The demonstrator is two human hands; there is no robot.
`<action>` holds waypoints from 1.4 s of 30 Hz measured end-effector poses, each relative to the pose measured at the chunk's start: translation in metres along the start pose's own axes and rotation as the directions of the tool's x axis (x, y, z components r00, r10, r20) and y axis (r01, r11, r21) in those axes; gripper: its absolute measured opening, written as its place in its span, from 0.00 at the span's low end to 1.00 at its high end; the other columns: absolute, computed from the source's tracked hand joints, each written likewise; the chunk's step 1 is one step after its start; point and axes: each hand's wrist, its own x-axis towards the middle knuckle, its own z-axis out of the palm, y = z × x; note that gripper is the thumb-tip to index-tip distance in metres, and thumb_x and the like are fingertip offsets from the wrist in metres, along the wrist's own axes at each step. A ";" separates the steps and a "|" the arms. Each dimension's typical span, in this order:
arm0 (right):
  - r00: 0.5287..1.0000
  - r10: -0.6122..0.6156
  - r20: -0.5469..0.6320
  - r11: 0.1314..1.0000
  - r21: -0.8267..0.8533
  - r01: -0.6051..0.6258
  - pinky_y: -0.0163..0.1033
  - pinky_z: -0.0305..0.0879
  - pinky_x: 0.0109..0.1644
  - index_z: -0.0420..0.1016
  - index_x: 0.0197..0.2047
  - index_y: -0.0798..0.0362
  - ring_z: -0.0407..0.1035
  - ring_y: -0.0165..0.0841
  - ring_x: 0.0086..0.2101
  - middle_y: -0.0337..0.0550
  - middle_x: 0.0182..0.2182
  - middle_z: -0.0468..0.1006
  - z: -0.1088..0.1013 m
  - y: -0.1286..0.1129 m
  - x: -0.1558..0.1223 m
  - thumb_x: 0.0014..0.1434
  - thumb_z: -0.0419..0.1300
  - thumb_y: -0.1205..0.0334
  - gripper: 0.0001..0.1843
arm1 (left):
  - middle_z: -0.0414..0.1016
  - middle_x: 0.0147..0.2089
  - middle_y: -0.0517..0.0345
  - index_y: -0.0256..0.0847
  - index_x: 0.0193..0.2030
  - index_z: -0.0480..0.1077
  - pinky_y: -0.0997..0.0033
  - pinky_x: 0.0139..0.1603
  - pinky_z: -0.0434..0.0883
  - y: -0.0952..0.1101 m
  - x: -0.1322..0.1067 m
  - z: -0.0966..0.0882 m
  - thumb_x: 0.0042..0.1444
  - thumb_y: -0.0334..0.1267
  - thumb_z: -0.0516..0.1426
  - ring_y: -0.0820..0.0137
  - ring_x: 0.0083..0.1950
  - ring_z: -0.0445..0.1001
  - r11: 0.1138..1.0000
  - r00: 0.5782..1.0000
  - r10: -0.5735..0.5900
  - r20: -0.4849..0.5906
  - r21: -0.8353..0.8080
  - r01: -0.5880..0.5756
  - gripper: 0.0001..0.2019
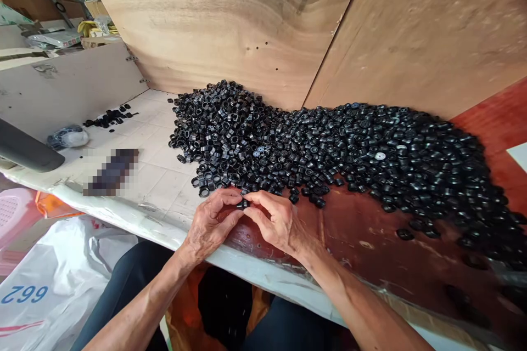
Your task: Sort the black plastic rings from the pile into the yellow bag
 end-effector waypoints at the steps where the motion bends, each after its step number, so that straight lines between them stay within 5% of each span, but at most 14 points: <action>1: 1.000 0.013 0.002 1.000 -0.017 -0.013 0.36 0.69 0.40 0.78 0.44 0.50 0.75 0.33 0.32 0.42 0.34 0.81 0.000 0.001 0.000 0.73 0.58 0.59 0.08 | 0.80 0.55 0.48 0.44 0.52 0.76 0.58 0.59 0.79 0.000 0.000 0.000 0.67 0.33 0.62 0.61 0.58 0.81 1.000 1.000 0.005 0.002 0.015 -0.005 0.08; 5: 0.996 0.089 0.001 0.990 -0.106 -0.089 0.36 0.63 0.32 0.72 0.30 0.50 0.68 0.30 0.24 0.38 0.24 0.74 0.002 0.004 -0.001 0.74 0.58 0.53 0.20 | 0.80 0.54 0.48 0.44 0.53 0.76 0.59 0.57 0.81 0.002 0.001 -0.001 0.68 0.34 0.62 0.61 0.58 0.81 0.999 1.000 0.027 0.005 0.039 -0.027 0.09; 10: 1.000 0.009 -0.028 1.000 -0.024 -0.010 0.36 0.69 0.39 0.77 0.47 0.51 0.74 0.33 0.32 0.42 0.34 0.81 0.002 0.000 0.001 0.72 0.59 0.59 0.07 | 0.80 0.55 0.47 0.44 0.53 0.75 0.59 0.57 0.81 -0.001 0.002 -0.001 0.68 0.32 0.61 0.62 0.59 0.81 0.999 0.999 0.035 0.007 0.041 -0.035 0.09; 17: 0.986 0.165 0.015 0.980 -0.116 -0.163 0.36 0.63 0.34 0.72 0.31 0.49 0.69 0.32 0.25 0.39 0.24 0.75 0.001 -0.001 0.001 0.75 0.55 0.53 0.20 | 0.80 0.53 0.49 0.44 0.53 0.75 0.56 0.59 0.79 -0.003 0.002 0.002 0.69 0.31 0.60 0.62 0.59 0.80 0.988 0.994 0.102 0.050 0.114 -0.107 0.09; 22: 0.998 0.069 -0.012 0.996 -0.047 -0.069 0.36 0.68 0.40 0.75 0.43 0.49 0.74 0.34 0.33 0.42 0.34 0.80 0.000 0.000 0.000 0.71 0.59 0.57 0.07 | 0.80 0.55 0.47 0.43 0.53 0.75 0.57 0.57 0.80 0.001 0.003 0.001 0.68 0.32 0.61 0.62 0.57 0.81 0.995 0.998 0.048 0.027 0.087 -0.050 0.09; 26: 0.989 0.150 0.000 0.987 -0.054 -0.149 0.35 0.65 0.36 0.74 0.37 0.49 0.71 0.32 0.28 0.38 0.27 0.76 0.000 0.002 0.000 0.74 0.55 0.59 0.13 | 0.80 0.54 0.48 0.44 0.54 0.76 0.56 0.60 0.79 0.002 0.003 0.000 0.68 0.32 0.60 0.61 0.58 0.80 0.994 0.996 0.065 0.069 0.079 -0.070 0.09; 31: 0.998 0.055 -0.032 0.998 0.016 -0.054 0.36 0.69 0.41 0.75 0.44 0.50 0.74 0.33 0.33 0.41 0.35 0.80 0.000 -0.001 0.001 0.70 0.60 0.60 0.04 | 0.81 0.55 0.48 0.44 0.54 0.75 0.58 0.59 0.79 0.000 0.003 -0.001 0.68 0.34 0.61 0.61 0.58 0.81 0.998 1.000 0.006 0.025 0.060 -0.008 0.10; 36: 0.986 0.168 0.000 0.986 -0.012 -0.168 0.36 0.66 0.36 0.75 0.39 0.49 0.72 0.32 0.29 0.37 0.28 0.77 0.000 -0.001 0.000 0.71 0.60 0.56 0.09 | 0.81 0.56 0.47 0.44 0.54 0.76 0.56 0.61 0.78 0.000 0.003 -0.001 0.69 0.35 0.60 0.60 0.59 0.80 0.999 0.999 0.006 0.040 0.050 -0.008 0.09; 40: 0.996 0.093 -0.009 0.996 0.012 -0.093 0.37 0.69 0.40 0.75 0.42 0.49 0.73 0.34 0.32 0.40 0.33 0.80 0.000 0.000 0.000 0.70 0.60 0.57 0.06 | 0.80 0.56 0.47 0.43 0.53 0.76 0.54 0.62 0.78 -0.001 0.002 0.000 0.69 0.37 0.61 0.60 0.59 0.80 0.997 0.998 -0.065 0.019 -0.041 0.066 0.08; 42: 0.989 0.148 0.003 0.989 0.017 -0.148 0.36 0.69 0.37 0.75 0.39 0.48 0.73 0.33 0.30 0.39 0.30 0.79 0.000 -0.001 0.000 0.71 0.60 0.56 0.08 | 0.80 0.56 0.47 0.43 0.53 0.76 0.53 0.64 0.77 -0.002 0.002 0.000 0.68 0.37 0.62 0.59 0.60 0.80 0.995 0.997 -0.077 0.024 -0.055 0.078 0.09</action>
